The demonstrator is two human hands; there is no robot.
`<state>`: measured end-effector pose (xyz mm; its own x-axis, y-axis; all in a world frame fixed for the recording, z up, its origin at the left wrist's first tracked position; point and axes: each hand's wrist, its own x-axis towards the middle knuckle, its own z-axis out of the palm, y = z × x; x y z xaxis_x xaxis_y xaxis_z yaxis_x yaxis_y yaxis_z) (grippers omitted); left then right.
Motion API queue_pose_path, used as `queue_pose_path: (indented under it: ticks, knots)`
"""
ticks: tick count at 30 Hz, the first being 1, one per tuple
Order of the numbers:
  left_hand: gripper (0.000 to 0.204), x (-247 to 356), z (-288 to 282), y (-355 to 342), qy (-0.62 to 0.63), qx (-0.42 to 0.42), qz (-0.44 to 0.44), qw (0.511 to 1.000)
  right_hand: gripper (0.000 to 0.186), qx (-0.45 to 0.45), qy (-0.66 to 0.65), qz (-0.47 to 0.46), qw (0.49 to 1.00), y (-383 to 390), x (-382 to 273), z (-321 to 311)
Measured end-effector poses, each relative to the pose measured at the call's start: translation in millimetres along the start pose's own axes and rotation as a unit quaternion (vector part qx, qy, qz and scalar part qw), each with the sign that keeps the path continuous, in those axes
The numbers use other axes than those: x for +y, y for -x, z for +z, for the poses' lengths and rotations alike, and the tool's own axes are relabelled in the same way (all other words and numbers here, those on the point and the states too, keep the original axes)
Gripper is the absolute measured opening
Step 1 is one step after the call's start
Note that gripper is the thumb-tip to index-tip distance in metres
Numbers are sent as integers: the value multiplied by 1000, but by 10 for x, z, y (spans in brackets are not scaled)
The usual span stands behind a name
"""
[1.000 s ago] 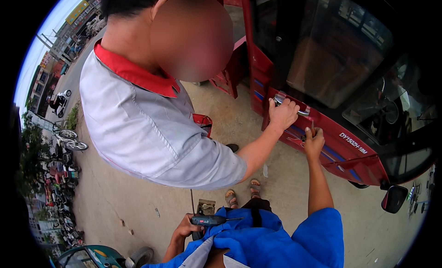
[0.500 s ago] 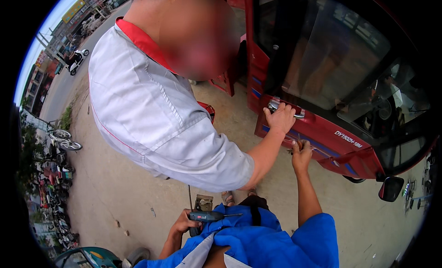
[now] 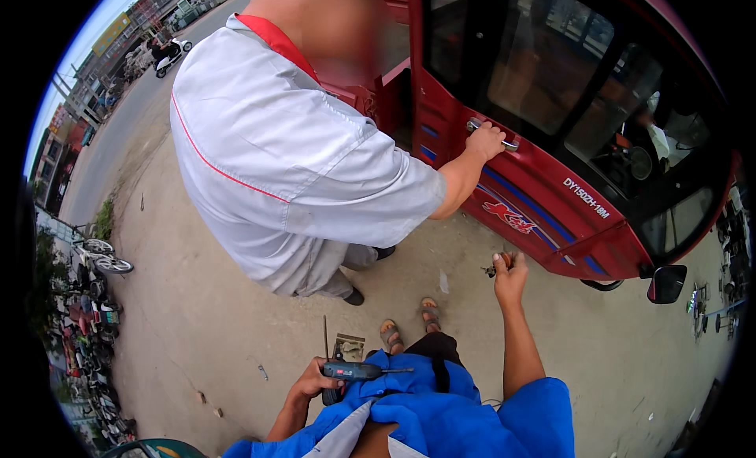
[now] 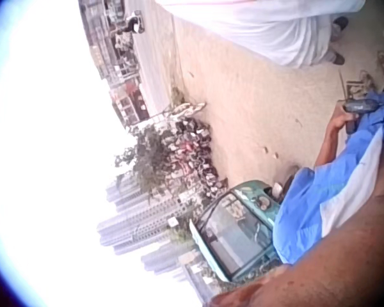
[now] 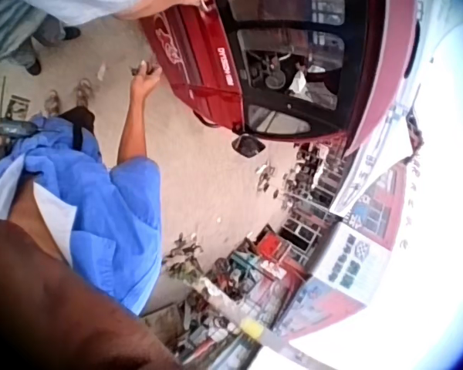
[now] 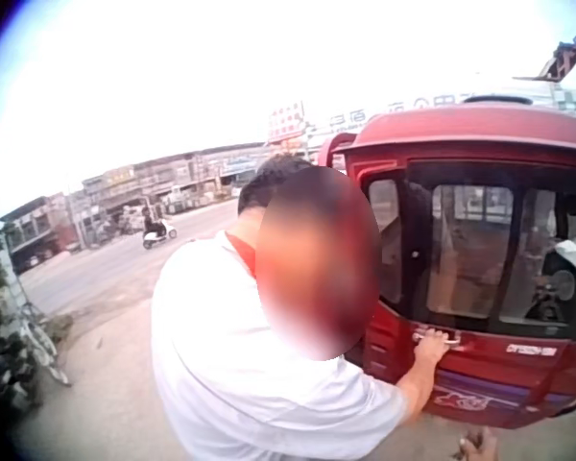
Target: The person uses a screwdriver to loosen screws on the door frame of a red three-wheeled vehicle. They then switch to a power drill to remove a screw from the door handle area while another person assists by holding the door.
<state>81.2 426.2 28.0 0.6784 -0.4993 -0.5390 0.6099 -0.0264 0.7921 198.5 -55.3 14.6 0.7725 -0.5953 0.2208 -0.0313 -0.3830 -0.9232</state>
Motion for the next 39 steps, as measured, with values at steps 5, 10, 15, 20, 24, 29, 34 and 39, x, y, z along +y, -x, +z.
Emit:
queue_pose_path:
  ticks: [5, 10, 15, 20, 24, 29, 34, 39]
  knots:
    - [31, -142, -25, 49, 1, -27, -4, 1000, 23, 4, 1, 23, 1000, 160, 14, -136]
    - [31, -181, 81, 131, -10, -16, 13, 1000, 23, -4, -5, 28, 1000, 197, -48, -173]
    - [31, -250, 280, 235, -1, -2, 8, 1000, 23, -21, -16, 13, 1000, 192, 7, -184]
    - [31, -334, 532, 359, -18, 10, -3, 1000, 23, -45, -33, 35, 998, 335, 50, -277]
    - [33, -443, 689, 429, -17, 22, 4, 1000, 23, -66, -7, 35, 997, 418, 60, -449]
    - [34, -559, 778, 490, -18, 22, 6, 1000, 22, -51, -33, 31, 998, 466, 260, -567]
    - [34, -604, 849, 515, -19, 28, 14, 999, 24, -58, -43, 41, 996, 415, 203, -596]
    - [34, -633, 872, 548, -14, 40, 12, 999, 25, -61, -13, 17, 998, 372, 158, -501]
